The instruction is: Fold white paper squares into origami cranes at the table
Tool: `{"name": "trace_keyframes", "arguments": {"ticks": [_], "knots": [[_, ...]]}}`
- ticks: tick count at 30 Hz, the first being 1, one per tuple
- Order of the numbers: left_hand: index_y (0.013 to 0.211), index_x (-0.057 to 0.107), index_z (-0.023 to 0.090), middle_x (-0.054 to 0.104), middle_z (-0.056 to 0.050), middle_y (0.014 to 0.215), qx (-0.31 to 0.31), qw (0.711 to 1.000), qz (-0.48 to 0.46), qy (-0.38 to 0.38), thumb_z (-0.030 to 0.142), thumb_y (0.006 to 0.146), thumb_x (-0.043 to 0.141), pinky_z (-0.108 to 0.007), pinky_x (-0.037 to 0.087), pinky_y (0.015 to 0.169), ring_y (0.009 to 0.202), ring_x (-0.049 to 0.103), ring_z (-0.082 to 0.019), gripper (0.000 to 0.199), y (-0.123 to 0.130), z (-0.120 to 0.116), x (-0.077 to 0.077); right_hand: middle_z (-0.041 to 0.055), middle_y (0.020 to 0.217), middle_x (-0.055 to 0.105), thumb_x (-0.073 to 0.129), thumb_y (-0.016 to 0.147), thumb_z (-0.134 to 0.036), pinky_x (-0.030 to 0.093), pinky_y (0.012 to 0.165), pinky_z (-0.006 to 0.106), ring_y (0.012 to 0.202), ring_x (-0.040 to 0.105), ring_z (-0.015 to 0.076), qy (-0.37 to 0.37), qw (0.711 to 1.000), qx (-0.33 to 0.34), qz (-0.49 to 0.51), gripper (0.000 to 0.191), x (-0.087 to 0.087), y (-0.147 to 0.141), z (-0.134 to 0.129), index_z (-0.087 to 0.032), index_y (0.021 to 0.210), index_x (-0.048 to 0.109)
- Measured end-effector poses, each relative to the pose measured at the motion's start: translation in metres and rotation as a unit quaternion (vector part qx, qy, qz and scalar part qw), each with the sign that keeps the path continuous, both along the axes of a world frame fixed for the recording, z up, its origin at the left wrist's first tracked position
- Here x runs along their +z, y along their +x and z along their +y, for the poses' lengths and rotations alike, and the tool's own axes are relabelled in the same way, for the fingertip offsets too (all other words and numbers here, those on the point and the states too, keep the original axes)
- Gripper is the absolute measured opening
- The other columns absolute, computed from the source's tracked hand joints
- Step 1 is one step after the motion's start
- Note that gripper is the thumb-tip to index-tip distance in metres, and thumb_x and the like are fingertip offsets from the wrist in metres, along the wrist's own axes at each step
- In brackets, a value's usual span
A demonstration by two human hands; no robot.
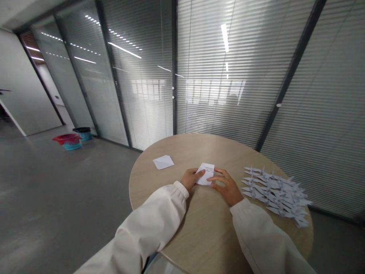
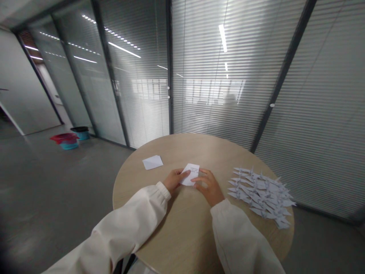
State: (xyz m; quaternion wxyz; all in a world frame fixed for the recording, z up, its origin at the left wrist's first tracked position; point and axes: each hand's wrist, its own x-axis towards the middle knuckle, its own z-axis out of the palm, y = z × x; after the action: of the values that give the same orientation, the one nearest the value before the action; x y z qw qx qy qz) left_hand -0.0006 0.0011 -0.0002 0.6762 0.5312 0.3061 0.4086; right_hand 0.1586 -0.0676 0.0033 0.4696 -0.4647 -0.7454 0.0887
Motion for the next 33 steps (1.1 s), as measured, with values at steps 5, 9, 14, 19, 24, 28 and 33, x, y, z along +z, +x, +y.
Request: {"name": "trace_keyframes", "arguments": {"ticks": [5,9,14,19,24,28,33], "knots": [[0.082,0.064,0.006,0.063,-0.007,0.068,-0.02,1.0,0.003,0.006,0.042,0.056,0.068,-0.021,0.04,0.053,0.054,0.052,-0.01,0.046,0.0,-0.002,0.002,0.0054,0.105,0.052,0.057,0.072,-0.034,0.036,0.09,0.036,0.102,0.047,0.0198,-0.016,0.999,-0.021,0.033,0.014,0.0,0.001,0.001,-0.024,0.078,0.066],[0.082,0.064,0.005,0.063,-0.008,0.068,-0.058,0.998,0.012,0.008,0.042,0.056,0.067,-0.023,0.043,0.057,0.055,0.054,-0.011,0.045,0.0,-0.006,0.006,0.0044,0.096,0.058,0.057,0.07,-0.036,0.039,0.085,0.033,0.093,0.052,0.0185,-0.025,0.997,-0.031,0.064,0.017,0.003,0.001,0.001,-0.022,0.075,0.064],[0.084,0.065,0.006,0.064,-0.008,0.069,-0.107,0.994,0.022,0.017,0.043,0.058,0.066,-0.024,0.045,0.059,0.057,0.055,-0.012,0.045,0.0,-0.012,0.009,0.003,0.081,0.062,0.056,0.069,-0.038,0.043,0.074,0.03,0.08,0.057,0.0179,-0.087,0.989,-0.049,0.11,0.019,0.005,0.001,-0.001,-0.02,0.072,0.061],[0.081,0.065,0.006,0.064,-0.01,0.07,-0.135,0.991,0.018,0.001,0.043,0.058,0.066,-0.026,0.046,0.061,0.06,0.057,-0.013,0.044,0.002,-0.013,0.006,0.0016,0.071,0.064,0.06,0.063,-0.04,0.045,0.066,0.03,0.069,0.059,0.018,-0.128,0.978,-0.075,0.144,0.022,0.001,0.003,0.002,-0.019,0.069,0.06],[0.086,0.063,0.005,0.065,-0.012,0.071,-0.146,0.989,0.029,-0.01,0.046,0.057,0.065,-0.03,0.046,0.063,0.064,0.059,-0.017,0.05,0.003,-0.012,0.004,0.0009,0.067,0.064,0.06,0.063,-0.038,0.045,0.062,0.028,0.065,0.059,0.0172,-0.139,0.975,-0.08,0.157,0.02,-0.001,0.004,0.003,-0.018,0.067,0.06],[0.087,0.063,0.005,0.065,-0.012,0.073,-0.137,0.989,0.053,0.014,0.042,0.058,0.066,-0.027,0.046,0.059,0.059,0.059,-0.015,0.047,0.003,-0.013,0.004,0.0009,0.066,0.064,0.061,0.062,-0.035,0.045,0.061,0.028,0.064,0.059,0.0171,-0.146,0.973,-0.077,0.16,0.018,0.0,0.003,0.003,-0.018,0.067,0.059],[0.089,0.063,0.006,0.065,-0.013,0.077,-0.155,0.984,0.074,0.042,0.044,0.059,0.065,-0.026,0.045,0.058,0.06,0.059,-0.015,0.049,0.0,-0.011,0.002,0.0013,0.065,0.064,0.062,0.061,-0.035,0.045,0.06,0.027,0.062,0.059,0.0168,-0.143,0.973,-0.085,0.162,0.018,0.0,0.002,0.002,-0.018,0.067,0.06]]}}
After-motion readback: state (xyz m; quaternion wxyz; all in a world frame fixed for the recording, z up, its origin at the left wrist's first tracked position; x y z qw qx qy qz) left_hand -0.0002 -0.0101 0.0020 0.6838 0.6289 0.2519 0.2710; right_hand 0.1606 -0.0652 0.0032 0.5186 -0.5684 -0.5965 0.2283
